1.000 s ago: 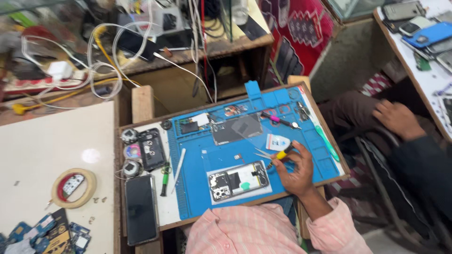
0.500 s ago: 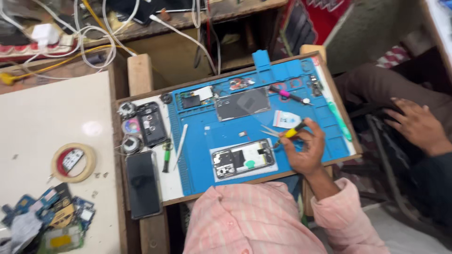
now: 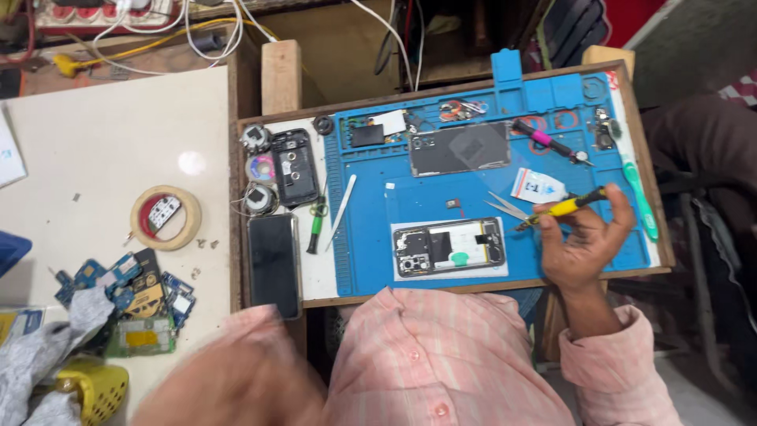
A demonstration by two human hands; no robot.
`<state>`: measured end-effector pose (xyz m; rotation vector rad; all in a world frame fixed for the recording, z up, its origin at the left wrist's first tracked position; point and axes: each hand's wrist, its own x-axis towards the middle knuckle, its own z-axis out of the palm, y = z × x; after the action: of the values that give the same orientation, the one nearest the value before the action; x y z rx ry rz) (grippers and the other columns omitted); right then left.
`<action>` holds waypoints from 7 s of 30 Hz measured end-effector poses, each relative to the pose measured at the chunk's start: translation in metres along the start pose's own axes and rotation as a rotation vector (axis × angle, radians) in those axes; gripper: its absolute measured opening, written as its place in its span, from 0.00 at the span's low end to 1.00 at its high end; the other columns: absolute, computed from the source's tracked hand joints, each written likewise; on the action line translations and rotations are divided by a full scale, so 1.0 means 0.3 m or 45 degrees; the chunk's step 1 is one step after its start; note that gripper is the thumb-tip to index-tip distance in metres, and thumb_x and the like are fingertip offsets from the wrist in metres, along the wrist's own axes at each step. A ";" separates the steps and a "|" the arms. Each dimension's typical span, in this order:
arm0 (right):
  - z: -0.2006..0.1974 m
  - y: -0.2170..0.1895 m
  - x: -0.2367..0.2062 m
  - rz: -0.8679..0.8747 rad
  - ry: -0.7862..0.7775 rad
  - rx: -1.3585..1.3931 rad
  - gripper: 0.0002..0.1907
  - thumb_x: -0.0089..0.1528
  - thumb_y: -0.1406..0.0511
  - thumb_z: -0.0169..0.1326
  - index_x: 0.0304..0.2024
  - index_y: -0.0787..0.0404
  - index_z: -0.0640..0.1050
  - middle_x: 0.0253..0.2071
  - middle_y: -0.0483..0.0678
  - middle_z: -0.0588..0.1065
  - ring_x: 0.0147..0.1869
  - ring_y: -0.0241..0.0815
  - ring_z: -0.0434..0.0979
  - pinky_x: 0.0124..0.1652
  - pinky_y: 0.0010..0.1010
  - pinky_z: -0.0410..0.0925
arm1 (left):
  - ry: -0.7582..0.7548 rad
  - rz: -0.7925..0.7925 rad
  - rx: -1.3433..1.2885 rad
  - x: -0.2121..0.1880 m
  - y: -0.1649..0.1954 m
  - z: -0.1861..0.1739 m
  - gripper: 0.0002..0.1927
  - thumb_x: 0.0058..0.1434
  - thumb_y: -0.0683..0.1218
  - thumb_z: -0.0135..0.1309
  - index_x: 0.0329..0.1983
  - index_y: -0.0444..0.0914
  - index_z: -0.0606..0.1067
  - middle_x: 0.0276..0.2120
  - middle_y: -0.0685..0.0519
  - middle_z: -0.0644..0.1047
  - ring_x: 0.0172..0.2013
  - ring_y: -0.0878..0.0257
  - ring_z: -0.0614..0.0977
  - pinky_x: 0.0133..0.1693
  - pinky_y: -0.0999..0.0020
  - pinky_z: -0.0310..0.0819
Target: The person uses a yellow-handled screwdriver to remove screws from a disassembled smartphone on a blue work mat. They then handle a separate phone back cover, a SIM tray, and a battery, placing the back cover aside and inserting the SIM tray into the battery before setting it down.
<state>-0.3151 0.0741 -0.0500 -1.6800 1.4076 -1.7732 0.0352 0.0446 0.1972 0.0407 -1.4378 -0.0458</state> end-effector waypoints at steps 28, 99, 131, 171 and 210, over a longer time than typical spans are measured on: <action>0.023 -0.048 0.178 -0.133 -0.007 0.018 0.39 0.79 0.73 0.57 0.76 0.51 0.44 0.47 0.59 0.77 0.45 0.42 0.79 0.50 0.25 0.73 | -0.740 -0.986 0.367 -0.621 -0.253 0.051 0.06 0.59 0.41 0.66 0.36 0.37 0.79 0.33 0.52 0.80 0.32 0.58 0.83 0.34 0.66 0.75; 0.154 -0.085 0.103 0.285 -0.023 0.497 0.40 0.72 0.71 0.57 0.75 0.53 0.46 0.45 0.56 0.78 0.44 0.39 0.82 0.46 0.31 0.79 | -0.687 -1.203 0.035 -0.628 -0.181 0.203 0.05 0.63 0.44 0.63 0.41 0.40 0.81 0.38 0.53 0.83 0.37 0.60 0.85 0.38 0.67 0.75; 0.237 -0.039 0.151 0.301 -0.032 0.675 0.40 0.60 0.78 0.51 0.69 0.55 0.49 0.43 0.64 0.77 0.45 0.49 0.84 0.45 0.40 0.79 | -0.654 -1.433 -0.216 -0.661 -0.235 0.208 0.10 0.63 0.44 0.64 0.39 0.31 0.82 0.32 0.48 0.83 0.31 0.65 0.82 0.33 0.71 0.74; 0.080 -0.034 0.137 -0.044 0.104 0.296 0.36 0.74 0.74 0.56 0.73 0.53 0.48 0.46 0.58 0.77 0.47 0.41 0.80 0.52 0.27 0.75 | -1.159 -1.064 0.572 -0.534 -0.484 0.144 0.30 0.48 0.44 0.69 0.57 0.40 0.76 0.47 0.49 0.79 0.48 0.51 0.79 0.48 0.54 0.70; 0.033 0.033 0.093 0.031 0.053 0.206 0.36 0.76 0.71 0.55 0.75 0.52 0.47 0.45 0.56 0.76 0.44 0.40 0.79 0.48 0.25 0.74 | 0.129 -1.797 -0.158 -0.725 -0.539 -0.118 0.12 0.60 0.37 0.65 0.46 0.33 0.78 0.34 0.55 0.81 0.32 0.72 0.81 0.32 0.78 0.75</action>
<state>-0.3172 0.0435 -0.0437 -1.5455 1.2590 -1.8642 0.0406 -0.1048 -0.0318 0.9290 -1.0508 -1.2572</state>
